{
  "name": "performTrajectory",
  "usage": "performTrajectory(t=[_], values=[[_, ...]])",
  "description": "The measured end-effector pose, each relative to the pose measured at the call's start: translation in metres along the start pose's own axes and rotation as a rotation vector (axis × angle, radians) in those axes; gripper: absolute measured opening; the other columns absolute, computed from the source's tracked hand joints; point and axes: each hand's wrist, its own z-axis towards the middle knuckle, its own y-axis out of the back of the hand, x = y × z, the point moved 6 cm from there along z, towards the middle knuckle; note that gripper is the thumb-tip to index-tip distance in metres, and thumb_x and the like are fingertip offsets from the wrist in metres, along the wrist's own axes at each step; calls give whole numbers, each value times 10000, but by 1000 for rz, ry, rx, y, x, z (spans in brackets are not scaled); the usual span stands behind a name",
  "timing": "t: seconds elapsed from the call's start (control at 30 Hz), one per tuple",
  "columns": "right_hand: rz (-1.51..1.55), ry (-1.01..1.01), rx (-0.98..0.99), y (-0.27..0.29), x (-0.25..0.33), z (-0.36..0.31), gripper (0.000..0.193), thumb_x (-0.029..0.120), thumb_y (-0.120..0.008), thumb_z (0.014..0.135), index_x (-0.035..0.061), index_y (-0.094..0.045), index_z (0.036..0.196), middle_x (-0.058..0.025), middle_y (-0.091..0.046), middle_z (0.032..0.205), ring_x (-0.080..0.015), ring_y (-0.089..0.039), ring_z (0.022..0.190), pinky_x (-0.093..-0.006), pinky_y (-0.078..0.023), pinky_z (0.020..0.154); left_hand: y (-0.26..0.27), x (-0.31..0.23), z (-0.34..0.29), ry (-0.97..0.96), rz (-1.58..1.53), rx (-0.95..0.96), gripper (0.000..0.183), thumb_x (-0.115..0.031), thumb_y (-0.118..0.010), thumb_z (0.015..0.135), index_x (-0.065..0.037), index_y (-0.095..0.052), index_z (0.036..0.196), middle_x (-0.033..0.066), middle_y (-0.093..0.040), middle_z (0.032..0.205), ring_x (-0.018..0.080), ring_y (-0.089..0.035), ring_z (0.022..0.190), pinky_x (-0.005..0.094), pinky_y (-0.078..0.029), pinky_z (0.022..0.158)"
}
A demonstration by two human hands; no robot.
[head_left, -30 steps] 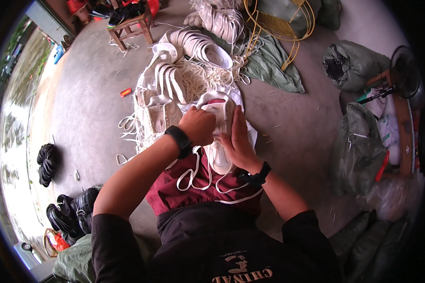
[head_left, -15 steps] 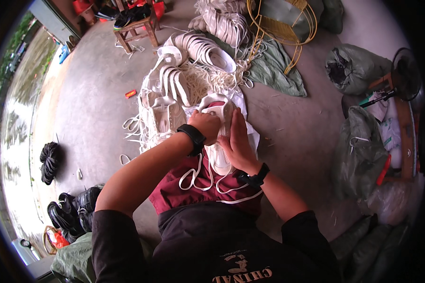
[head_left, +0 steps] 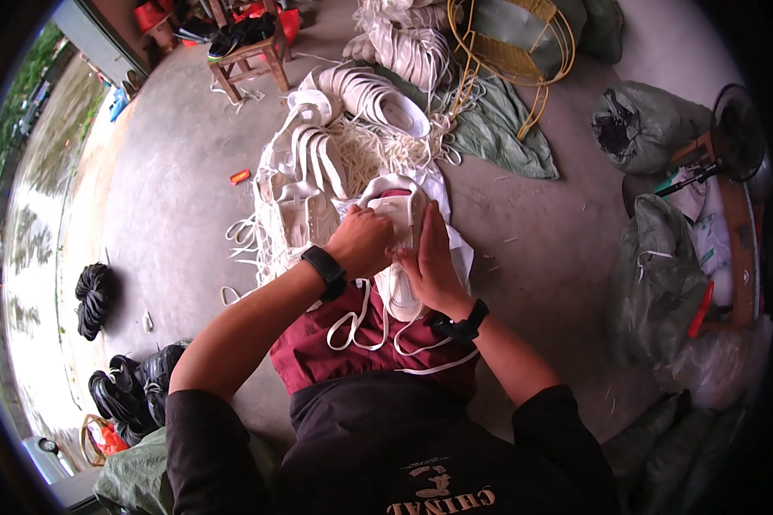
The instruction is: Lacing shoelaces into a pair of white sneakers.
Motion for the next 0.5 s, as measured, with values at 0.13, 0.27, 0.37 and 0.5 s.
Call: performTrajectory(t=[0.13, 0.27, 0.37, 0.5], values=[[63, -28, -8, -4, -5, 8, 851, 299, -539, 978, -143, -22, 1489, -360, -91, 1552, -513, -119, 1449, -540, -125, 1186, 0, 12, 6, 22, -54, -92, 197, -206, -671, 727, -29, -708, 802, 155, -677, 910, 323, -641, 962, 447, -422, 922], [47, -15, -13, -6, -9, 10, 843, 291, -539, 979, -141, -26, 1489, -360, -91, 1552, -511, -116, 1451, -540, -124, 1186, 4, 14, 5, 1, -120, -168, 191, -201, -653, 740, -24, -697, 795, 158, -671, 904, 333, -627, 978, 452, -422, 925], [50, -17, 1, -6, -12, 8, 841, 293, -541, 978, -141, -33, 1488, -358, -90, 1552, -509, -114, 1453, -541, -122, 1186, 5, 12, 2, -79, -154, -220, 189, -201, -648, 740, -24, -691, 792, 160, -669, 898, 334, -621, 969, 452, -422, 926], [37, -17, 4, -7, -12, 7, 832, 259, -551, 967, -140, -39, 1488, -353, -91, 1554, -507, -113, 1454, -535, -126, 1188, 2, 14, 3, -78, -153, -195, 182, -196, -646, 735, -26, -685, 784, 155, -666, 890, 328, -615, 963, 443, -419, 928]])
